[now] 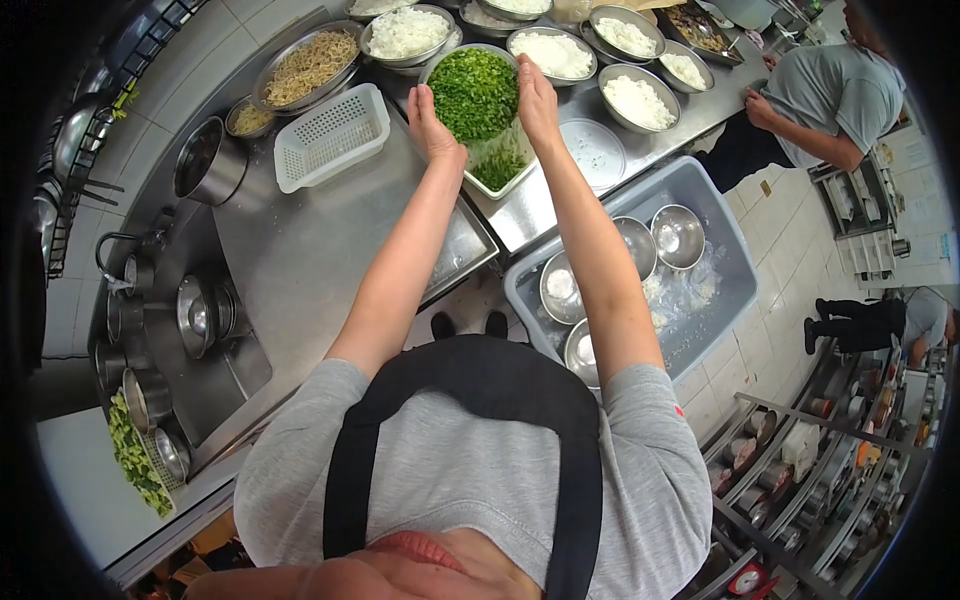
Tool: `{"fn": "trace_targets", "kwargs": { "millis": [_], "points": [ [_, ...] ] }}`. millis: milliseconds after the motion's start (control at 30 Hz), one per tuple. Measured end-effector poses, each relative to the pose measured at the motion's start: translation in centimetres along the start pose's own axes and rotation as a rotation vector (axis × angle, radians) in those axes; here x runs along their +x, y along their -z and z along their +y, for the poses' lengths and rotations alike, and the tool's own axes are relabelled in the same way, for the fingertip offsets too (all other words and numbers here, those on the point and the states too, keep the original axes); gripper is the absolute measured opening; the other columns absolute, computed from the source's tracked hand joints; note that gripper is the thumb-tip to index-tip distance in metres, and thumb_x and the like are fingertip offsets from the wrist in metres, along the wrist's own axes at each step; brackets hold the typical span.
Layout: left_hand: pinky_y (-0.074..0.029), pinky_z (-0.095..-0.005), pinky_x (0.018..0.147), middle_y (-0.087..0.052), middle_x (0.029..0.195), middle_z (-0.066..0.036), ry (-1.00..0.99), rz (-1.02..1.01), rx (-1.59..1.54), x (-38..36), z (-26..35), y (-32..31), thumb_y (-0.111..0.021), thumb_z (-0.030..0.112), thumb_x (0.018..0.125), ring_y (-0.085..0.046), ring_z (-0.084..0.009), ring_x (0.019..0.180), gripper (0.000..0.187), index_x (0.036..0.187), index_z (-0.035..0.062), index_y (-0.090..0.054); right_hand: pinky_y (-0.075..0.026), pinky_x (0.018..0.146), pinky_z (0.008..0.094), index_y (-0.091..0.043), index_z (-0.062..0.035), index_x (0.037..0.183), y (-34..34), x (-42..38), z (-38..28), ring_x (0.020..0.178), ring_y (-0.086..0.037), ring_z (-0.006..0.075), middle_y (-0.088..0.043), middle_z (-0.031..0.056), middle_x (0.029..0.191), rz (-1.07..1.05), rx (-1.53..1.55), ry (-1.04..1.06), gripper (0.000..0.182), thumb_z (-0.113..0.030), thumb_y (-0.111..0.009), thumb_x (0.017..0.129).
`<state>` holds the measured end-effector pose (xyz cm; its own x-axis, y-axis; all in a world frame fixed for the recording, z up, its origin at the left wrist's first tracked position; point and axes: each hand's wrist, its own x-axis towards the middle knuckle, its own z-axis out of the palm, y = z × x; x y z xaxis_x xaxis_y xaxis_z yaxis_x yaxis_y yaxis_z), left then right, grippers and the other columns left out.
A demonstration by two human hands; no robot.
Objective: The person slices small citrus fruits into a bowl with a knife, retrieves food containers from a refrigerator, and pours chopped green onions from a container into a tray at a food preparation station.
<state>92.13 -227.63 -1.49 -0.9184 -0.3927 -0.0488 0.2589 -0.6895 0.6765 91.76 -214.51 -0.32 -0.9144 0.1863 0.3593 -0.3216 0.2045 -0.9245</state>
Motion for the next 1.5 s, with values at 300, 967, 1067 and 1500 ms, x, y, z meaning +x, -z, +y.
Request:
{"fn": "trace_targets", "kwargs": {
  "millis": [300,967,1067,1500],
  "points": [
    [-0.033,-0.0299,0.093,-0.041,0.124,-0.012,-0.010,-0.021,-0.046,0.0,0.4,0.1,-0.064,0.032,0.077,-0.043,-0.0186,0.109,0.069,0.129,0.0003,-0.031,-0.025,0.101,0.0284,-0.043,0.0024,0.123,-0.1,0.3,-1.1,0.119,-0.038,0.0207,-0.044,0.0138,0.126,-0.005,0.031,-0.016,0.048,-0.034,-0.032,0.094],
    [-0.030,-0.0307,0.096,-0.039,0.127,-0.012,-0.107,-0.023,-0.013,-0.1,-0.4,0.1,-0.063,0.029,0.078,-0.040,-0.0203,0.111,0.065,0.127,-0.0015,-0.034,-0.026,0.100,0.0277,-0.041,0.0040,0.124,0.0,-0.2,-0.1,0.117,-0.039,0.0185,-0.045,0.0120,0.125,-0.004,0.112,-0.114,0.051,-0.036,-0.032,0.094],
    [-0.030,-0.0310,0.096,-0.038,0.127,-0.013,-0.116,-0.021,0.023,-0.2,-0.5,0.5,-0.063,0.029,0.078,-0.041,-0.0205,0.111,0.065,0.127,-0.0017,-0.034,-0.027,0.099,0.0280,-0.040,0.0041,0.124,0.1,-0.1,0.6,0.118,-0.038,0.0191,-0.045,0.0120,0.125,-0.028,0.089,-0.068,0.052,-0.037,-0.032,0.094],
    [-0.028,-0.0327,0.098,-0.036,0.128,-0.014,-0.169,-0.043,0.063,0.0,-0.7,0.5,-0.066,0.032,0.075,-0.038,-0.0221,0.114,0.069,0.127,-0.0016,-0.034,-0.030,0.096,0.0274,-0.044,0.0042,0.121,-0.1,-0.2,-0.1,0.115,-0.041,0.0196,-0.046,0.0141,0.125,0.078,-0.068,-0.082,0.051,-0.037,-0.032,0.093]
  ]
}}
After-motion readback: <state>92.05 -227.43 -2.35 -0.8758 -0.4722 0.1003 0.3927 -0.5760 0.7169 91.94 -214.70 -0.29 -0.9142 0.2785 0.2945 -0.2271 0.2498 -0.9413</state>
